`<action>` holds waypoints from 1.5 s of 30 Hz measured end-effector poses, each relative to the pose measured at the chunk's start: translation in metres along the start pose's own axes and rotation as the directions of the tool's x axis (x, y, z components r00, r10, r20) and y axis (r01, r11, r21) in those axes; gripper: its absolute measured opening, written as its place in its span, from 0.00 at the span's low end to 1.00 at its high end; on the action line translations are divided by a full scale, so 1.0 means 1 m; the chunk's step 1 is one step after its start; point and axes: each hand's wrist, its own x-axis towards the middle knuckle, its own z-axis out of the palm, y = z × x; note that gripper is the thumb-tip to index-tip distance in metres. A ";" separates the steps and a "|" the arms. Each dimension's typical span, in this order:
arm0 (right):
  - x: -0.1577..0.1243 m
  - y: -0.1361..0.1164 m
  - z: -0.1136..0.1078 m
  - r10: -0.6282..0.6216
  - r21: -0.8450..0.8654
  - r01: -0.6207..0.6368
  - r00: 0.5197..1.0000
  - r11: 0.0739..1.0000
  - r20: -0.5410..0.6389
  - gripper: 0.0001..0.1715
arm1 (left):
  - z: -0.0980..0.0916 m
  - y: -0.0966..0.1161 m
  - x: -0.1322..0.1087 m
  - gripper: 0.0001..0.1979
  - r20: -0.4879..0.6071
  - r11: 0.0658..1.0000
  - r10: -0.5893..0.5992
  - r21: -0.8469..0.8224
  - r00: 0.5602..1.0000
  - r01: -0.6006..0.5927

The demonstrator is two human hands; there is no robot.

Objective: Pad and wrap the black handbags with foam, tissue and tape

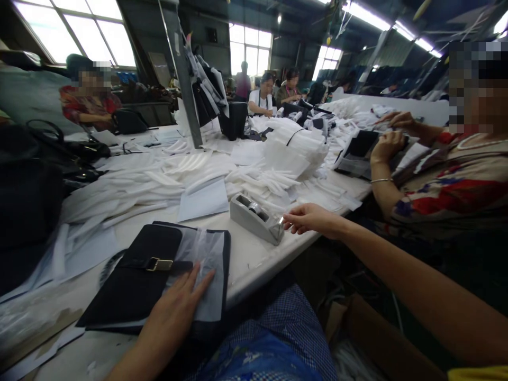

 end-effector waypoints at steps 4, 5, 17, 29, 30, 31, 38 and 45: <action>-0.002 0.026 0.000 0.002 0.000 -0.002 0.998 1.000 -0.065 0.31 | 0.000 0.000 0.000 0.39 -0.001 1.000 -0.003 0.013 1.000 0.003; 0.001 0.033 0.001 -0.006 -0.005 0.005 0.997 1.000 -0.072 0.31 | -0.001 0.001 0.000 0.39 0.009 1.000 -0.002 0.019 1.000 0.002; 0.004 0.034 0.038 -0.224 -0.271 0.254 0.965 0.928 0.137 0.21 | -0.028 0.008 0.008 0.38 0.149 0.998 -0.047 -0.031 0.988 0.052; 0.108 -0.095 0.193 -0.390 -0.594 0.792 0.596 0.139 0.703 0.12 | -0.027 0.008 0.009 0.29 0.056 0.988 -0.067 -0.133 0.996 0.074; 0.113 -0.099 0.200 -0.371 -0.599 0.792 0.594 0.114 0.714 0.12 | -0.025 0.008 0.009 0.28 0.040 0.987 -0.068 -0.141 0.997 0.073; 0.116 -0.102 0.206 -0.351 -0.609 0.788 0.596 0.085 0.722 0.11 | -0.022 0.008 0.009 0.27 0.024 0.986 -0.070 -0.149 0.997 0.073; 0.119 -0.112 0.228 -0.272 -0.679 0.732 0.645 -0.049 0.715 0.13 | -0.012 0.007 0.008 0.25 -0.055 0.978 -0.083 -0.197 0.995 0.071; 0.153 -0.118 0.213 -0.303 -0.738 0.674 0.700 -0.019 0.647 0.32 | -0.007 0.009 0.008 0.27 0.001 0.980 -0.080 -0.182 0.997 0.079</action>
